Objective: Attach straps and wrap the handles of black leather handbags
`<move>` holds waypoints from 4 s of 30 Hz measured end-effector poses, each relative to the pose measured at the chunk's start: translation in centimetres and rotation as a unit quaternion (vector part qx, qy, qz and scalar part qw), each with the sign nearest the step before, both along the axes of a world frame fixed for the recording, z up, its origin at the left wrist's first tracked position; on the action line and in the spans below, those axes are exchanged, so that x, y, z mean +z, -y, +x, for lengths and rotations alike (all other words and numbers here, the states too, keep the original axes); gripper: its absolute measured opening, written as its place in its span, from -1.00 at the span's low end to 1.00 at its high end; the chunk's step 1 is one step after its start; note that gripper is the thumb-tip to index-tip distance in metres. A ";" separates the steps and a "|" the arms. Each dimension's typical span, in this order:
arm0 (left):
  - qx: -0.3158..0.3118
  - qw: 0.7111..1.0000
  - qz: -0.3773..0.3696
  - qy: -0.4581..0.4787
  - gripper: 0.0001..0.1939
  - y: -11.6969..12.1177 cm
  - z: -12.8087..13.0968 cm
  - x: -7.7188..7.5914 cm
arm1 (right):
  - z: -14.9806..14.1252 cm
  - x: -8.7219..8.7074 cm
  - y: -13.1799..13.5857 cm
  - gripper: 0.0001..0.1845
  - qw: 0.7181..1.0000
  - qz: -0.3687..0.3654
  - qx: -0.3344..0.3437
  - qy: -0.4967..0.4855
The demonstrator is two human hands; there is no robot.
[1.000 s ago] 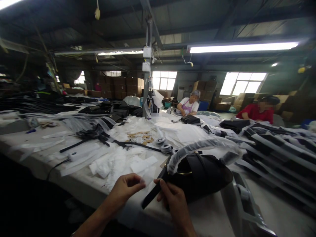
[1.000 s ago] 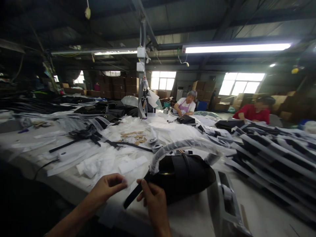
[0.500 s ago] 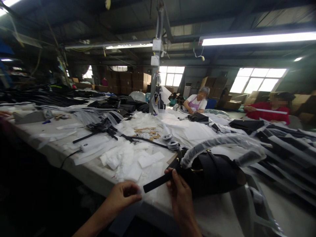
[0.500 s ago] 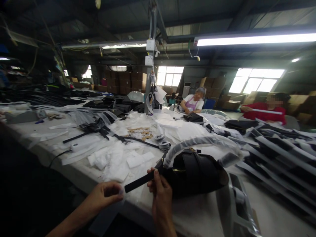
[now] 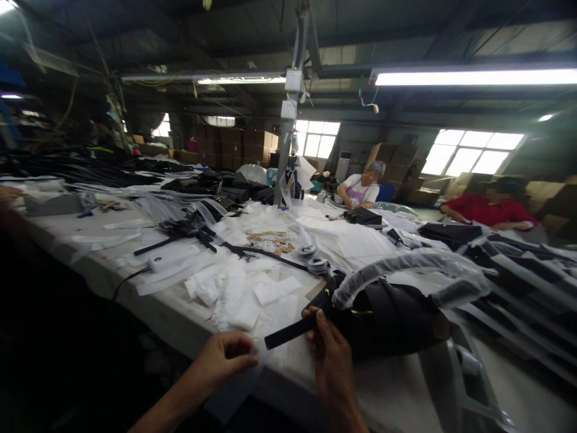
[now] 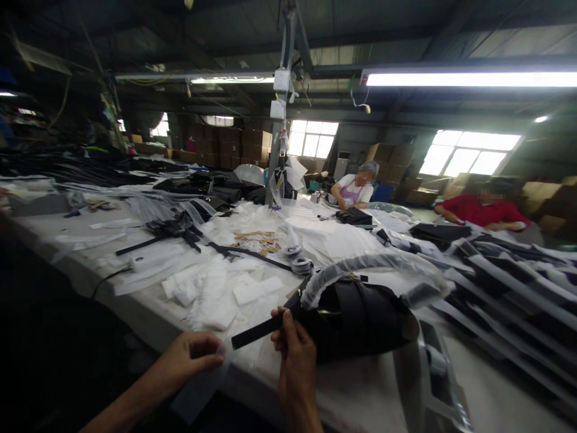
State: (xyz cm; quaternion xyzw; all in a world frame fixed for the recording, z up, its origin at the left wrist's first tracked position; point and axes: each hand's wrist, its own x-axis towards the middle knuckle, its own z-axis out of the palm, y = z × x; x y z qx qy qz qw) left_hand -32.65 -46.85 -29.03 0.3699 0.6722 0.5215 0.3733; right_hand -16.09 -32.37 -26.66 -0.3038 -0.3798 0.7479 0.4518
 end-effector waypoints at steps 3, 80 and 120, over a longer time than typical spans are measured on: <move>0.001 1.000 -0.001 0.013 -0.69 0.0 0.3 0.2 | 0.1 0.0 0.0 -0.60 1.000 0.007 0.003 0.009; -0.019 0.988 0.127 0.082 -0.65 -9.8 5.4 2.4 | 1.8 1.8 -0.7 -0.53 0.922 0.203 -0.086 0.318; 0.010 0.845 0.258 -0.468 -0.74 -9.0 5.9 3.2 | 0.1 0.6 -1.2 -0.49 0.981 0.098 -0.076 0.148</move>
